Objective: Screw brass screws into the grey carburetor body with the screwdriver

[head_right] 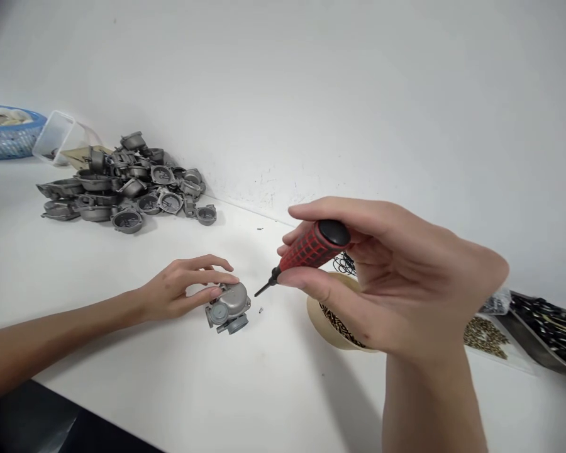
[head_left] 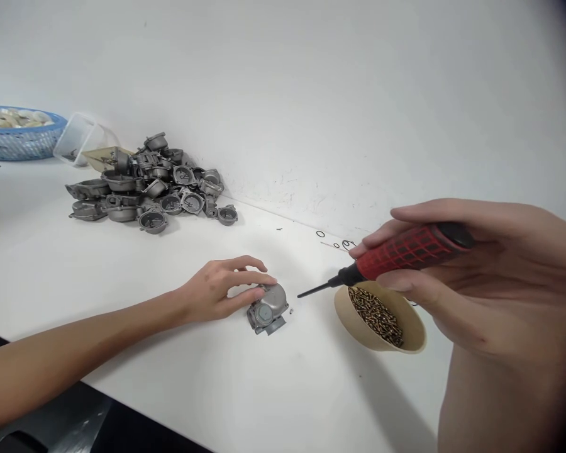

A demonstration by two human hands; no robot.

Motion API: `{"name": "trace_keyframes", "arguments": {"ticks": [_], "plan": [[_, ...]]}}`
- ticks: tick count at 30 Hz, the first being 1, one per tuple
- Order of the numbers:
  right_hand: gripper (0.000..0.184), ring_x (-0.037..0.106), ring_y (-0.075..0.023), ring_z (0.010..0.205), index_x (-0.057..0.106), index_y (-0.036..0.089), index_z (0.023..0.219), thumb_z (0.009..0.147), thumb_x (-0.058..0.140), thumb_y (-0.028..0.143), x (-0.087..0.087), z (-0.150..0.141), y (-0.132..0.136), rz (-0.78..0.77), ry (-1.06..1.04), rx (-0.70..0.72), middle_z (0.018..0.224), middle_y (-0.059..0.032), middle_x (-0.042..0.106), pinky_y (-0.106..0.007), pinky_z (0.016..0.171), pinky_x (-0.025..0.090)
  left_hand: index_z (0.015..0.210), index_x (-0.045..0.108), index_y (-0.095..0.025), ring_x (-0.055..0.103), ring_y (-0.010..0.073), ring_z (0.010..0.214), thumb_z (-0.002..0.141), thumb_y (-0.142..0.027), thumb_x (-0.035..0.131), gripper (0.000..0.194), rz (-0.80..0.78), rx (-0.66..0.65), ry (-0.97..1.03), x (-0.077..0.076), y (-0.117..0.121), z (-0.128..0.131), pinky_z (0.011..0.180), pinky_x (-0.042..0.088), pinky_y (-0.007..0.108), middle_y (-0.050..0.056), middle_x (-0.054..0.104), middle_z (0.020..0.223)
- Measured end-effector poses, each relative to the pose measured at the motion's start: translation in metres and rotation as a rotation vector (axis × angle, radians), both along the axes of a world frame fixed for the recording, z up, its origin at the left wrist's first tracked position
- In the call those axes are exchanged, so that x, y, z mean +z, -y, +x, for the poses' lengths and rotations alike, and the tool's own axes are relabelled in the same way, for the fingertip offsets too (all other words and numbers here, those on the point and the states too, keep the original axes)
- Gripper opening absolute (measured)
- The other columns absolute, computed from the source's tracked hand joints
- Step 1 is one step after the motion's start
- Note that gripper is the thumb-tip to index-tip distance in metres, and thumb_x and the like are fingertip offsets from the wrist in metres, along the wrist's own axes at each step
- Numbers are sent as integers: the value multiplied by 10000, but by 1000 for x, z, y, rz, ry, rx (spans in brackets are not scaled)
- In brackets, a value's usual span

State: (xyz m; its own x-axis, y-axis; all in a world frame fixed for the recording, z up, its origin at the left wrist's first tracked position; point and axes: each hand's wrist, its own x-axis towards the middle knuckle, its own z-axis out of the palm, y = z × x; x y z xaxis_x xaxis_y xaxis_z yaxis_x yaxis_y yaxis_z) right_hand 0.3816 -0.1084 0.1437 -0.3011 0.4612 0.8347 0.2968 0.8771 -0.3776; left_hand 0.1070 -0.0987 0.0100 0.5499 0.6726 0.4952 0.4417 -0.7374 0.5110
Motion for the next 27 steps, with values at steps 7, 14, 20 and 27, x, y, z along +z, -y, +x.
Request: {"name": "trace_keyframes", "arguments": {"ticks": [7,14,20,27], "plan": [[397,711,-235,628,784,329,1094,721,910,271,-2,-2,3,-30,-1,-11,845,-21,766,-406,487,616,1232,760,-242,713,181,949,1058,-332,544,291,-80,-246,145,-2,-10,-4,912,611,347,116,656,1271],[391,734,-220,655,789,308,1069,714,899,187,6,-7,10,-75,-9,19,831,-10,773,-370,540,640,1263,714,-229,683,132,771,972,-294,633,309,-56,-249,101,4,-8,-8,622,620,254,124,639,1274],[451,737,-201,666,787,326,1118,729,871,114,3,-17,7,-83,37,149,870,-5,776,-344,528,639,1139,718,-203,540,83,583,902,-303,710,257,128,-151,79,2,-6,-4,546,528,255,71,642,1026],[525,744,-212,720,749,369,1209,758,865,125,-8,-22,-1,-120,93,239,921,7,783,-385,609,675,1145,679,-204,593,134,697,902,-364,719,294,120,-140,64,3,-3,0,665,541,295,91,623,1059]]}}
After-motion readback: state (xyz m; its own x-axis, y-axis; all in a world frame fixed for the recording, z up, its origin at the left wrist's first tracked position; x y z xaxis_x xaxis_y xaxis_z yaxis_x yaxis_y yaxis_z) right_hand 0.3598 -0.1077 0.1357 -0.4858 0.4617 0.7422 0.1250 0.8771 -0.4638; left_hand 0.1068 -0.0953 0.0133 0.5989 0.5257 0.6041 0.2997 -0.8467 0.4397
